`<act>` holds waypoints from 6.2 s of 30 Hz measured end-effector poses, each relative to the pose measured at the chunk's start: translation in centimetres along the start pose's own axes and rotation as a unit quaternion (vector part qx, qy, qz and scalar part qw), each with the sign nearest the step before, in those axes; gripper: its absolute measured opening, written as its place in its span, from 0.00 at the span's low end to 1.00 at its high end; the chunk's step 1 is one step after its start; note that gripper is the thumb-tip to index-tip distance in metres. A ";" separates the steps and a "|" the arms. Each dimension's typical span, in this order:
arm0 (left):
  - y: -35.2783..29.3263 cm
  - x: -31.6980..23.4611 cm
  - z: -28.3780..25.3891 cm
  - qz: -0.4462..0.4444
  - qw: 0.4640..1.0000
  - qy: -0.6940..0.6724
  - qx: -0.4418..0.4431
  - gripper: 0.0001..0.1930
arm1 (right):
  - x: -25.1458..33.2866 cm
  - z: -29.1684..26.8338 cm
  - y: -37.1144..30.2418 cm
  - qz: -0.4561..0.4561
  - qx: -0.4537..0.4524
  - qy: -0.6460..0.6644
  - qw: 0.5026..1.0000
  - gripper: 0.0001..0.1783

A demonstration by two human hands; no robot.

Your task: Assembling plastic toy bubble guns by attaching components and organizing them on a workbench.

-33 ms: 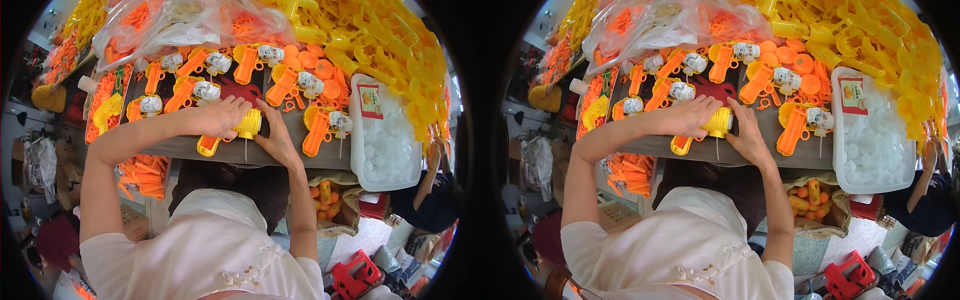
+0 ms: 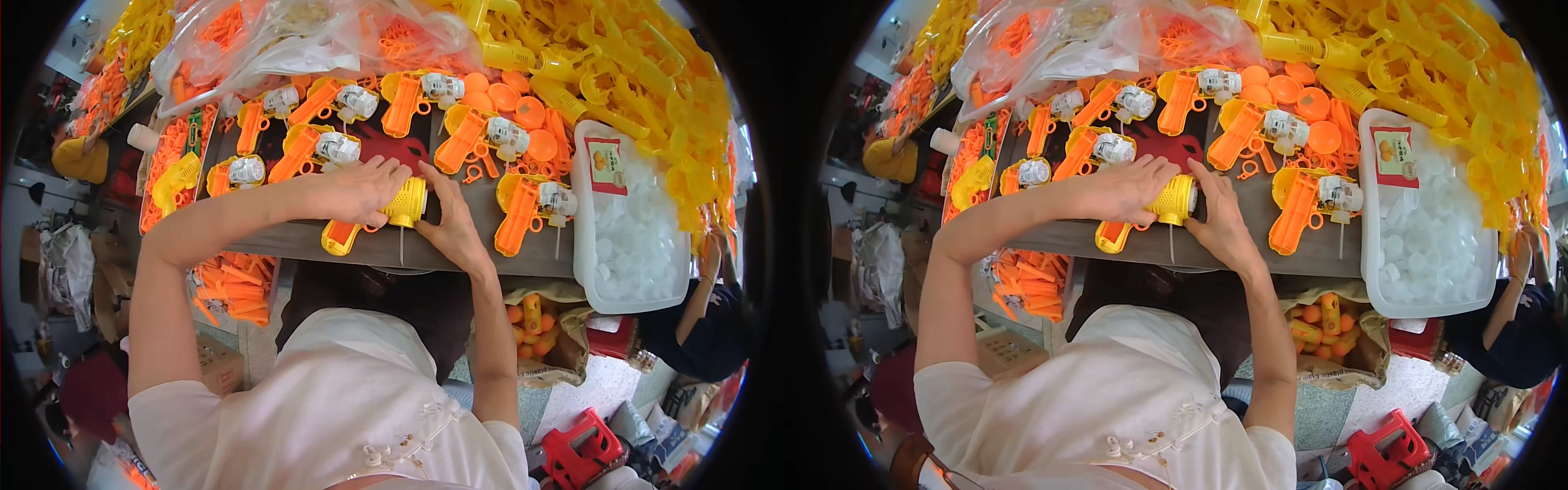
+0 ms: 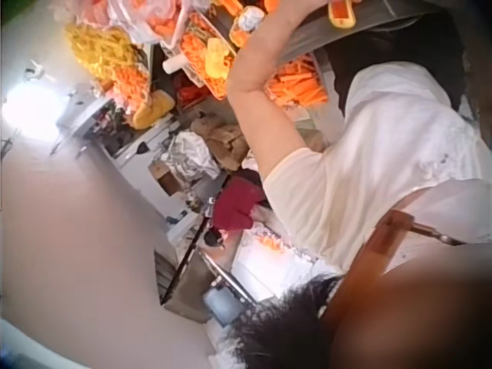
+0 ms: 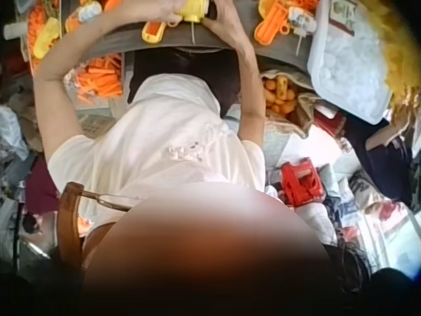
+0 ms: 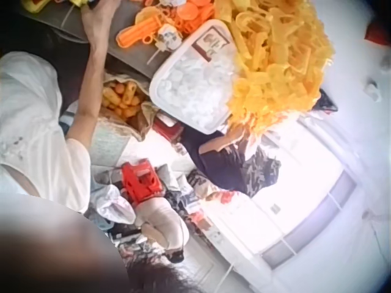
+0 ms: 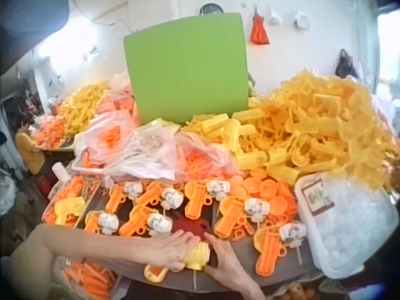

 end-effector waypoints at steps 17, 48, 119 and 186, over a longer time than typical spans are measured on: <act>-5.0 -0.3 -0.2 -0.124 0.925 -0.329 -0.146 0.48 | 0.7 -1.1 -2.3 0.006 0.037 0.114 0.993 0.43; -11.4 -3.7 -1.7 0.024 0.841 -0.307 -0.445 0.31 | 7.0 1.9 0.3 0.000 0.039 0.280 0.959 0.13; -10.8 1.5 -0.4 0.013 0.716 -0.574 -0.397 0.39 | 13.9 2.3 -0.4 -0.101 -0.101 -0.005 0.990 0.26; -10.6 3.0 -1.2 0.005 0.690 -0.606 -0.396 0.39 | 7.4 2.5 -2.3 0.013 0.025 0.200 0.979 0.27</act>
Point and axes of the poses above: each hand's wrist, its own y-axis towards the middle knuckle, its own z-axis out of the palm, x = y × z, the point moved 5 cm from there along y, towards the middle knuckle, and after that the axes turned 3 degrees about z, right-handed, at the moved point
